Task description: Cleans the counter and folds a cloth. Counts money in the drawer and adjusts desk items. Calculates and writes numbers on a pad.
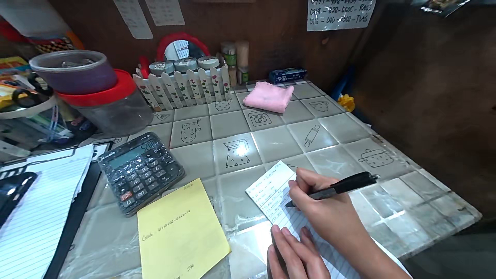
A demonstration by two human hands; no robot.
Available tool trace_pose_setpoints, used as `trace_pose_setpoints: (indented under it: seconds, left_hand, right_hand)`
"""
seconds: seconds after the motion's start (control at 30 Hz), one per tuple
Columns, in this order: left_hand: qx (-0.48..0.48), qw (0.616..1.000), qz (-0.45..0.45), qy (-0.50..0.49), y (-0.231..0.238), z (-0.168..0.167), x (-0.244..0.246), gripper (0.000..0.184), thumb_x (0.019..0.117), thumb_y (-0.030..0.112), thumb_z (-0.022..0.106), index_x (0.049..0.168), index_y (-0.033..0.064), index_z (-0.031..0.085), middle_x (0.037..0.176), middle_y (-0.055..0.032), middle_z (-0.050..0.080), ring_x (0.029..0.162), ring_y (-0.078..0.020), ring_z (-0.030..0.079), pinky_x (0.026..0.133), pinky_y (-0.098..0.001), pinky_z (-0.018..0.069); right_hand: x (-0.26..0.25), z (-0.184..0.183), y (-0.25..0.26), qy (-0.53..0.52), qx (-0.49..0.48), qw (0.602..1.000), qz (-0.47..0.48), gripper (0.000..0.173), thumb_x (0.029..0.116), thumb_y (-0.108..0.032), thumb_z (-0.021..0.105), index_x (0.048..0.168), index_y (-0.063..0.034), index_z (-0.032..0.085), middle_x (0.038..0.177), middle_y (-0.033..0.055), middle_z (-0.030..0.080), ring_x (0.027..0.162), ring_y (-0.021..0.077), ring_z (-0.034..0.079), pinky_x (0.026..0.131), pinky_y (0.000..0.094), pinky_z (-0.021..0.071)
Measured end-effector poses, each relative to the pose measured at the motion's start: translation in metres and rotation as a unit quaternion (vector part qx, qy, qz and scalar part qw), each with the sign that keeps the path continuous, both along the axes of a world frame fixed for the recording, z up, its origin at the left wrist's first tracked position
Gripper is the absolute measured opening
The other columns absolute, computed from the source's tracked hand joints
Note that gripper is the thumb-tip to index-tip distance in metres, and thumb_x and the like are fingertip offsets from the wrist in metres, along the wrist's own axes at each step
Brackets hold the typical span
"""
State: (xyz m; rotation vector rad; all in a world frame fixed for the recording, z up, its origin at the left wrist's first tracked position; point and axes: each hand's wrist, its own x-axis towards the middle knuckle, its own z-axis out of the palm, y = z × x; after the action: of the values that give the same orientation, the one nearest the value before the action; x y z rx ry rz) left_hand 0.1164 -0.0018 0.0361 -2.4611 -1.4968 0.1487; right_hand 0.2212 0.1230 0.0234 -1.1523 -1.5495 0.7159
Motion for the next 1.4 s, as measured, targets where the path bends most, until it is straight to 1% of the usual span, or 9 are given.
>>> trace_pose_setpoints:
  seconds: [0.43, 0.6, 0.73, 0.8, 0.93, 1.03, 1.2, 1.33, 1.4]
  left_hand:
    - [-0.004, 1.000, -0.007, 0.004, 0.000, 0.002, -0.001, 0.041, 0.1040, 0.000, 0.040, 0.141, -0.0134, 0.050, 0.143, -0.0337, 0.052, 0.127, -0.0489, 0.057, 0.099, -0.0545, 0.0485]
    - [-0.044, 0.998, -0.006, -0.051, -0.001, 0.006, -0.001, 0.041, 0.1048, 0.001, 0.041, 0.142, -0.0145, 0.047, 0.144, -0.0353, 0.050, 0.128, -0.0484, 0.057, 0.100, -0.0566, 0.0480]
    - [-0.053, 0.996, -0.003, -0.077, -0.002, 0.006, 0.000, 0.042, 0.1046, 0.001, 0.041, 0.143, -0.0142, 0.046, 0.145, -0.0352, 0.049, 0.129, -0.0489, 0.057, 0.101, -0.0577, 0.0470]
    - [-0.045, 0.995, -0.003, -0.086, -0.001, 0.005, 0.000, 0.042, 0.1044, 0.001, 0.042, 0.143, -0.0144, 0.046, 0.145, -0.0345, 0.050, 0.128, -0.0485, 0.057, 0.101, -0.0577, 0.0474]
    - [-0.054, 0.993, 0.006, -0.104, -0.001, 0.005, 0.000, 0.038, 0.1034, -0.001, 0.042, 0.138, -0.0148, 0.049, 0.142, -0.0366, 0.052, 0.131, -0.0502, 0.054, 0.102, -0.0585, 0.0466]
    - [-0.065, 0.991, 0.010, -0.118, -0.002, 0.007, 0.001, 0.036, 0.1028, -0.002, 0.043, 0.135, -0.0149, 0.050, 0.140, -0.0395, 0.050, 0.131, -0.0516, 0.053, 0.103, -0.0598, 0.0455]
    - [-0.038, 0.991, 0.019, -0.124, -0.003, 0.004, 0.003, 0.034, 0.1034, -0.001, 0.043, 0.133, -0.0135, 0.053, 0.137, -0.0378, 0.054, 0.129, -0.0501, 0.056, 0.102, -0.0580, 0.0465]
    - [-0.023, 0.991, 0.007, -0.128, -0.002, 0.004, 0.002, 0.025, 0.1017, -0.002, 0.046, 0.122, -0.0051, 0.060, 0.126, -0.0331, 0.062, 0.125, -0.0501, 0.058, 0.100, -0.0587, 0.0474]
    - [-0.028, 0.992, 0.008, -0.123, -0.002, 0.004, 0.003, 0.026, 0.1022, -0.002, 0.045, 0.123, -0.0058, 0.061, 0.127, -0.0336, 0.062, 0.125, -0.0509, 0.058, 0.100, -0.0600, 0.0473]
  right_hand:
    - [0.000, 0.002, 0.000, -0.001, -0.013, 1.000, -0.007, 0.023, 0.0848, -0.010, 0.064, 0.064, -0.0176, 0.056, 0.054, -0.0049, 0.047, 0.046, 0.0038, 0.047, 0.042, 0.0176, 0.0386]
    - [0.001, 0.002, 0.000, 0.007, -0.013, 1.000, -0.002, 0.025, 0.0850, -0.010, 0.063, 0.063, -0.0172, 0.055, 0.054, -0.0047, 0.045, 0.047, 0.0040, 0.045, 0.043, 0.0175, 0.0370]
    - [0.004, 0.010, 0.002, 0.016, -0.071, 0.997, 0.001, 0.025, 0.0877, -0.013, 0.064, 0.064, -0.0161, 0.055, 0.056, -0.0017, 0.051, 0.048, 0.0080, 0.052, 0.044, 0.0207, 0.0447]
    - [0.006, 0.015, 0.002, 0.041, -0.106, 0.993, 0.018, 0.025, 0.0911, -0.016, 0.066, 0.068, -0.0137, 0.057, 0.058, 0.0022, 0.056, 0.047, 0.0103, 0.055, 0.043, 0.0214, 0.0447]
    - [0.004, 0.010, -0.007, 0.031, -0.072, 0.993, 0.094, 0.030, 0.0930, -0.027, 0.072, 0.069, -0.0146, 0.059, 0.059, -0.0005, 0.058, 0.051, 0.0083, 0.058, 0.046, 0.0203, 0.0486]
    - [0.002, 0.001, -0.012, 0.043, -0.051, 0.991, 0.119, 0.033, 0.0945, -0.021, 0.068, 0.065, -0.0142, 0.055, 0.057, -0.0043, 0.052, 0.050, 0.0028, 0.053, 0.046, 0.0165, 0.0446]
    - [0.001, -0.002, -0.013, 0.033, -0.043, 0.991, 0.122, 0.030, 0.0944, -0.017, 0.066, 0.066, -0.0139, 0.057, 0.057, -0.0052, 0.052, 0.049, 0.0017, 0.053, 0.044, 0.0159, 0.0426]
    - [0.001, -0.001, -0.015, 0.032, -0.045, 0.990, 0.129, 0.029, 0.0949, -0.015, 0.066, 0.067, -0.0135, 0.057, 0.058, -0.0057, 0.052, 0.048, 0.0005, 0.052, 0.043, 0.0149, 0.0415]
    - [0.000, -0.002, -0.015, 0.026, -0.031, 0.990, 0.133, 0.029, 0.0943, -0.013, 0.066, 0.067, -0.0127, 0.058, 0.058, -0.0064, 0.052, 0.050, -0.0006, 0.051, 0.045, 0.0140, 0.0398]
